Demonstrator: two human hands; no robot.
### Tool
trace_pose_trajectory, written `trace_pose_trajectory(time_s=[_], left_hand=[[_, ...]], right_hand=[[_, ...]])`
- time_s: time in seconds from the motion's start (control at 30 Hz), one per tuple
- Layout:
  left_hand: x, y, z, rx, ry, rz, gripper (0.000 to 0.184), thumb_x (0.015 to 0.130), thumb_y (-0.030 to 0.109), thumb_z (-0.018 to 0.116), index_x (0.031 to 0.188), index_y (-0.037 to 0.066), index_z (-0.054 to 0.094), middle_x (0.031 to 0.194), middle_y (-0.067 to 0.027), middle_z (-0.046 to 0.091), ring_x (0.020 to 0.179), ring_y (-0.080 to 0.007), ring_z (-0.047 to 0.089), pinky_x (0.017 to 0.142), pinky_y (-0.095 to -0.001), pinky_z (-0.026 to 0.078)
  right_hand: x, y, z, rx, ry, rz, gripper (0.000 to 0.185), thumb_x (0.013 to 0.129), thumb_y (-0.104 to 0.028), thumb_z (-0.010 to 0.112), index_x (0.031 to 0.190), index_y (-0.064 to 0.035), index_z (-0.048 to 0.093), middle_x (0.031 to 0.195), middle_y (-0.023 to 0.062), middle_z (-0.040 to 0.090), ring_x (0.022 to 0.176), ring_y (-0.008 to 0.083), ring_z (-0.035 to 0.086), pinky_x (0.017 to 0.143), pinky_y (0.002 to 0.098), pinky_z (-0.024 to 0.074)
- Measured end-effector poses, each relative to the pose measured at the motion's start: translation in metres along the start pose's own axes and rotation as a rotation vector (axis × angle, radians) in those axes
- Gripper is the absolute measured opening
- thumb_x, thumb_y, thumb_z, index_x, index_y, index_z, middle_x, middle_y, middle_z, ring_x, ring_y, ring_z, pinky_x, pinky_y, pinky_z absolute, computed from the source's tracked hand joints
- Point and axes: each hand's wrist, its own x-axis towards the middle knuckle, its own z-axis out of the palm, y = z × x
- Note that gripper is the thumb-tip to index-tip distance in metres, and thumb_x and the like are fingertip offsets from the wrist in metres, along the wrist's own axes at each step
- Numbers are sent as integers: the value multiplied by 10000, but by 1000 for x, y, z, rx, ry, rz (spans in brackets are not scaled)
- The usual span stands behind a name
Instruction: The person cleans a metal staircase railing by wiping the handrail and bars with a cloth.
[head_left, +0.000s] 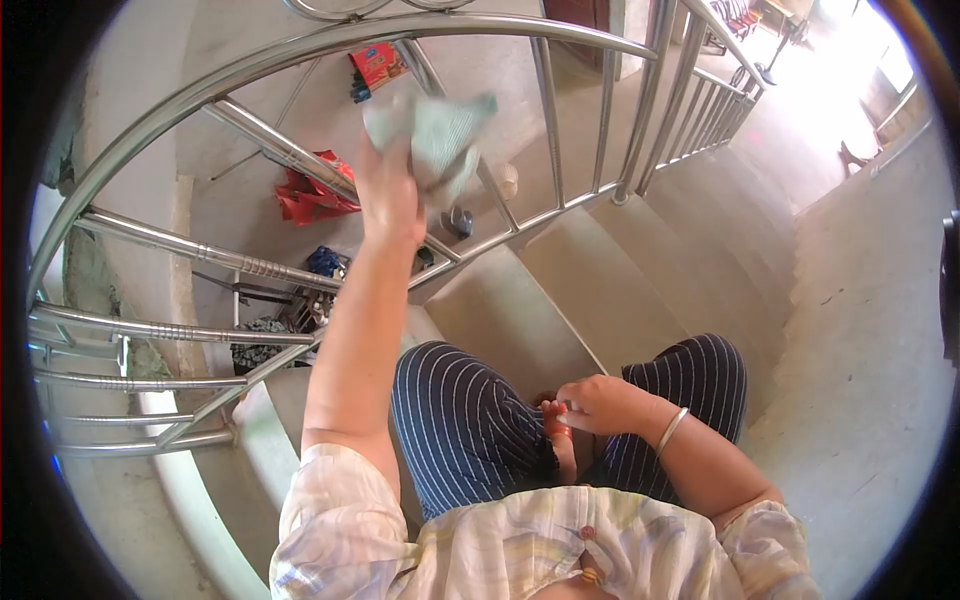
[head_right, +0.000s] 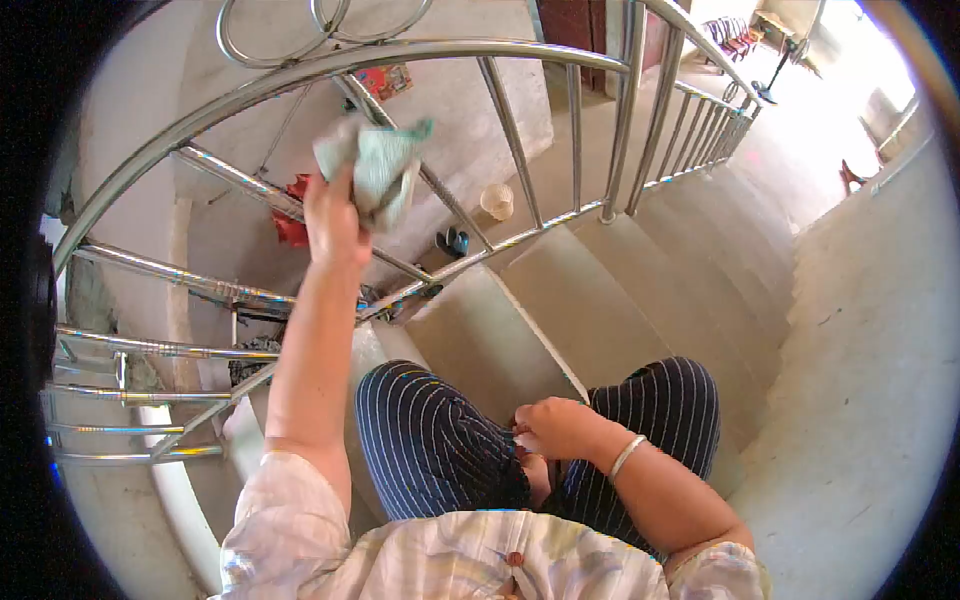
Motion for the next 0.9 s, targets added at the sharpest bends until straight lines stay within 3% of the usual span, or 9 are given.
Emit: trace_pose_trajectory(time_s=[0.07, 0.1, 0.2, 0.3, 0.43, 0.63, 0.7, 0.8, 0.9], left_hand=[[14, 14, 20, -18, -188, 221, 351, 836, 29, 454, 1185, 30, 410, 1079, -78, 512, 953, -154, 509, 812, -290, 419], [26, 11, 29, 130, -205, 324, 338, 836, 18, 461, 1170, 26, 417, 1087, -70, 507, 945, -144, 503, 812, -283, 411], [46, -19, 44, 76, -61, 355, 343, 797, 68, 537, 1106, -16, 413, 1027, -85, 517, 940, -153, 488, 846, -276, 365], [52, -63, 33, 342, -12, 513, 283, 809, 58, 541, 1071, -8, 456, 1034, -70, 530, 932, -151, 496, 822, -290, 388], [22, -135, 7, 519, 51, 338, 310, 786, 72, 553, 1050, -42, 435, 969, -109, 543, 907, -170, 505, 813, -287, 386], [-3, -247, -28, 457, 133, -90, 375, 772, 85, 586, 1109, 10, 437, 995, -86, 549, 914, -179, 524, 817, -295, 395], [-10, -267, -36, 491, 154, -295, 309, 778, 78, 588, 1064, 36, 477, 1003, -60, 549, 912, -164, 519, 808, -298, 404], [-4, -327, -64, 565, 188, -401, 321, 750, 52, 598, 1057, 34, 504, 968, -57, 578, 871, -168, 541, 770, -295, 423], [-7, -313, -56, 617, 192, -473, 325, 729, 34, 606, 1043, 30, 521, 944, -56, 588, 851, -171, 549, 751, -306, 431]], right_hand=[[1, 2, 0, 2, -10, 5, 225, 747, -239, 521, 792, -25, 571, 763, 167, 601, 733, 343, 574, 668, 407, 453], [0, 3, 0, 9, -18, 16, 226, 746, -240, 523, 793, -24, 567, 756, 170, 599, 727, 347, 572, 662, 410, 451], [-1, 5, 2, 31, 5, 12, 228, 743, -247, 537, 795, -27, 567, 765, 166, 600, 734, 345, 573, 660, 410, 454], [-7, 1, -1, 27, 23, 5, 238, 743, -254, 551, 809, -26, 554, 795, 174, 596, 746, 339, 575, 661, 409, 459], [-15, -2, -3, 1, 41, -20, 244, 751, -255, 553, 836, -27, 538, 814, 178, 590, 759, 331, 578, 664, 404, 464], [-26, -6, -5, 44, -57, 18, 237, 777, -246, 547, 896, -46, 503, 754, 148, 550, 755, 335, 557, 666, 397, 445], [-29, -4, -2, 53, -17, 13, 255, 770, -263, 554, 877, -35, 509, 738, 157, 569, 734, 331, 573, 650, 405, 457], [-29, -3, -4, 41, 18, 10, 273, 766, -278, 557, 858, -25, 515, 722, 164, 589, 713, 324, 590, 633, 409, 471], [-28, -4, -8, 44, -17, 27, 262, 768, -268, 553, 851, -23, 517, 730, 162, 590, 715, 321, 591, 634, 402, 474]])
